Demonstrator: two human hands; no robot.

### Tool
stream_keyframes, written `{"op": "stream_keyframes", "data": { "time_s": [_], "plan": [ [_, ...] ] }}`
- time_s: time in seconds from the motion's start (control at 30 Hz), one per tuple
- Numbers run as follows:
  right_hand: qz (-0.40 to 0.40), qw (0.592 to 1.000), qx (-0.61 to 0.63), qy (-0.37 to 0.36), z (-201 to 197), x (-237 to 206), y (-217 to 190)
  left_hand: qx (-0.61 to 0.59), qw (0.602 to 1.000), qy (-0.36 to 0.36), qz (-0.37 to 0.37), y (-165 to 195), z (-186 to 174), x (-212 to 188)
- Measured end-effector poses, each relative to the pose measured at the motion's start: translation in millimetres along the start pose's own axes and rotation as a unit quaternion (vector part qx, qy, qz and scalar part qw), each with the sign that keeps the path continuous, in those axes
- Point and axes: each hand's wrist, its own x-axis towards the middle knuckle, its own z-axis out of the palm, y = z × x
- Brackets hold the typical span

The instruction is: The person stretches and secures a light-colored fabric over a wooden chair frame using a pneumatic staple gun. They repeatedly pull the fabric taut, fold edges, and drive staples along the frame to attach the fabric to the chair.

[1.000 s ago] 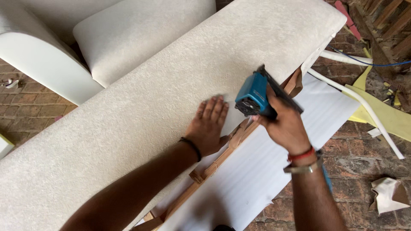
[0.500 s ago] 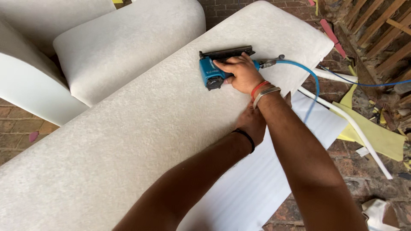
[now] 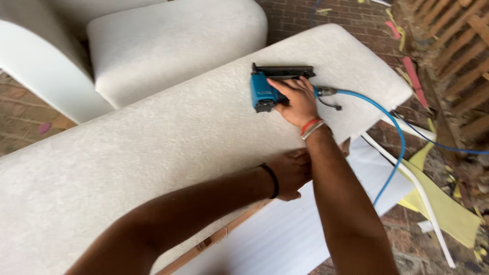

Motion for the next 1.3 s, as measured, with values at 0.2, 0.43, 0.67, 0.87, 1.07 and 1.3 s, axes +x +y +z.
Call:
{"op": "stream_keyframes", "data": {
  "time_s": [0.2,0.43,0.67,0.87,1.07,1.3],
  "plan": [
    [0.004,1.0,-0.004,0.016,10.2,8.0,-4.4,-0.186,0.961,0.019,-0.205,-71.1,1.3,-195.6],
    [0.038,0.995,-0.034,0.084,27.6,2.4,-4.7,-0.163,0.779,-0.001,-0.606,-145.9,28.4,-371.9],
    [0.102,0.962,-0.207,0.146,35.5,-9.1,-39.0,-0.201,0.788,-0.04,-0.58,-175.6,43.4,-385.3],
    [0.047,0.997,-0.044,-0.047,71.8,-40.9,-183.4,-0.359,0.755,-0.113,-0.537,-230.0,32.5,-363.5],
    [0.093,0.95,-0.118,-0.272,95.8,42.4,-211.3,-0.423,0.765,-0.097,-0.476,-266.4,53.4,-334.1],
    [0.222,0.926,-0.144,-0.269,133.4,168.1,-133.0,-0.434,0.784,-0.059,-0.44,-270.8,67.5,-341.2]
  ]
}}
